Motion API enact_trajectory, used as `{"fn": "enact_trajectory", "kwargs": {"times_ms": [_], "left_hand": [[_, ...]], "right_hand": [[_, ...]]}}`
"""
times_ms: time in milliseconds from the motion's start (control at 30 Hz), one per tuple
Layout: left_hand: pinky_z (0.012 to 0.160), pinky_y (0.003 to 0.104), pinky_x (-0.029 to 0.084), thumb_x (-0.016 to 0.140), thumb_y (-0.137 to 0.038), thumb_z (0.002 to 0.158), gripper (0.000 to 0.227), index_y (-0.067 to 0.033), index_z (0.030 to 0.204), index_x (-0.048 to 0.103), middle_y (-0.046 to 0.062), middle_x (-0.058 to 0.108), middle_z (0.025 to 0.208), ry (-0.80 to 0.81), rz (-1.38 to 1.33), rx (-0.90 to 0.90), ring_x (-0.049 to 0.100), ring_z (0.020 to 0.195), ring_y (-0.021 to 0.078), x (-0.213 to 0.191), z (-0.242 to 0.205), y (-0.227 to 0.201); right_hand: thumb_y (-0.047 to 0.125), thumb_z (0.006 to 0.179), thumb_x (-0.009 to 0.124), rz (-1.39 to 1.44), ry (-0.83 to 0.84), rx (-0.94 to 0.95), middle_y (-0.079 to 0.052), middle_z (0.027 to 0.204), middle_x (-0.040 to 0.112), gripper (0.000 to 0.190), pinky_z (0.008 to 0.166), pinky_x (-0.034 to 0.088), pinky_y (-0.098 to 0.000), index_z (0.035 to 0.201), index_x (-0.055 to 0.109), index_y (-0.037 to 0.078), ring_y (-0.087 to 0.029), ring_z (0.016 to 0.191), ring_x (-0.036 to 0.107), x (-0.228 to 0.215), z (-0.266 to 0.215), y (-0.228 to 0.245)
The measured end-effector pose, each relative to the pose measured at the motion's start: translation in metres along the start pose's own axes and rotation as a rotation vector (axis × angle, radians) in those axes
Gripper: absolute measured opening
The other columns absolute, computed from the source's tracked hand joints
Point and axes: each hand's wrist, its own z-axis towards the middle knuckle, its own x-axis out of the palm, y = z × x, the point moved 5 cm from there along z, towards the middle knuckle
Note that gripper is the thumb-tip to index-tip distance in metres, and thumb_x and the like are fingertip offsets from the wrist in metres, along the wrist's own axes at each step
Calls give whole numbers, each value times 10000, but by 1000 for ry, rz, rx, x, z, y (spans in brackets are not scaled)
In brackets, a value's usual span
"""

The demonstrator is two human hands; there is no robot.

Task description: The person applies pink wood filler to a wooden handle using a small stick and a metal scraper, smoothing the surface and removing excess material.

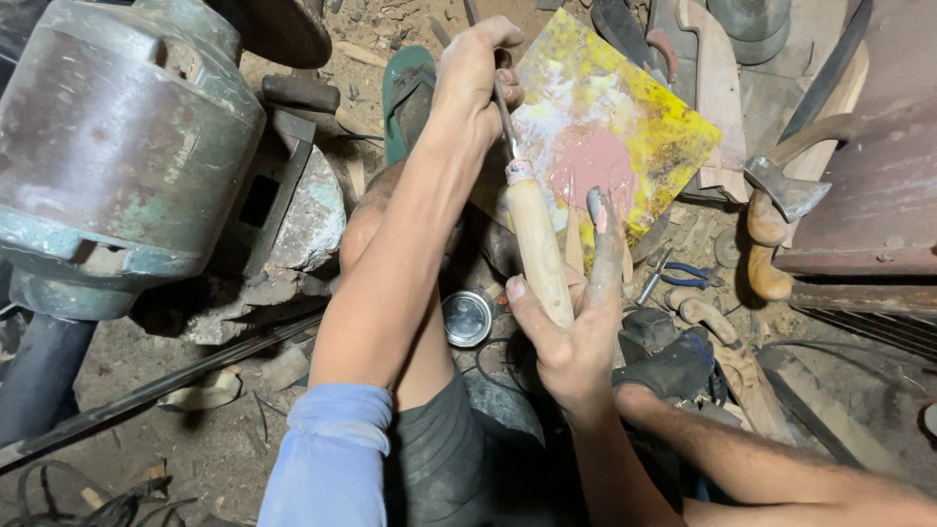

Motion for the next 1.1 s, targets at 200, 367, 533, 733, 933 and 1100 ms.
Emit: {"fn": "enact_trajectory", "kwargs": {"times_ms": [200, 367, 533, 733, 933, 1100], "left_hand": [[348, 269, 314, 628, 9, 793, 118, -10, 782, 512, 42, 445, 641, 60, -55, 18, 360, 427, 90, -7, 3, 8], [349, 258, 328, 738, -146, 812, 252, 0, 864, 540, 41, 436, 636, -20, 43, -43, 358, 411, 95, 0, -5, 9], [365, 255, 347, 769, -394, 799, 503, -29, 1039, 519, 57, 465, 656, -57, -46, -105, 423, 448, 109, 2, -12, 4], [472, 341, 418, 721, -293, 903, 294, -66, 986, 554, 48, 548, 692, 129, 434, 579, 532, 536, 175, 22, -60, 8], [594, 430, 507, 578, -277, 986, 373, -40, 1267, 513, 136, 684, 775, 252, 831, 769, 686, 619, 307, 77, -155, 28], [794, 395, 588, 659, -265, 1036, 511, -113, 1429, 369, 181, 654, 1140, 353, 932, 1097, 701, 911, 342, 76, -198, 31]], "right_hand": [[-57, 894, 609, -80, 3, -14, -233, 1445, 561, 911, 1036, 511, -300, 1644, 91, -22, -224, 1246, 629, 0, 4, 3], [-9, 893, 659, -57, -55, -10, -164, 1419, 501, 924, 853, 546, -289, 1633, 105, -23, -174, 1077, 620, 7, 8, 7], [37, 923, 662, 72, -7, 80, -221, 1124, 643, 1005, 811, 532, -297, 1662, -19, 51, -199, 911, 625, -3, 4, -4], [31, 894, 750, -318, 41, 7, -145, 1286, 631, 789, 968, 535, -340, 1538, 296, -12, -222, 1122, 638, -41, 31, -84], [94, 801, 742, -274, -76, 36, -175, 1099, 706, 517, 883, 562, -373, 1265, 547, -27, -258, 1001, 671, -70, 34, -204], [92, 809, 724, -277, -173, 213, -182, 1114, 695, 551, 887, 557, -371, 1311, 524, -16, -267, 1007, 669, -87, 14, -276]]}}
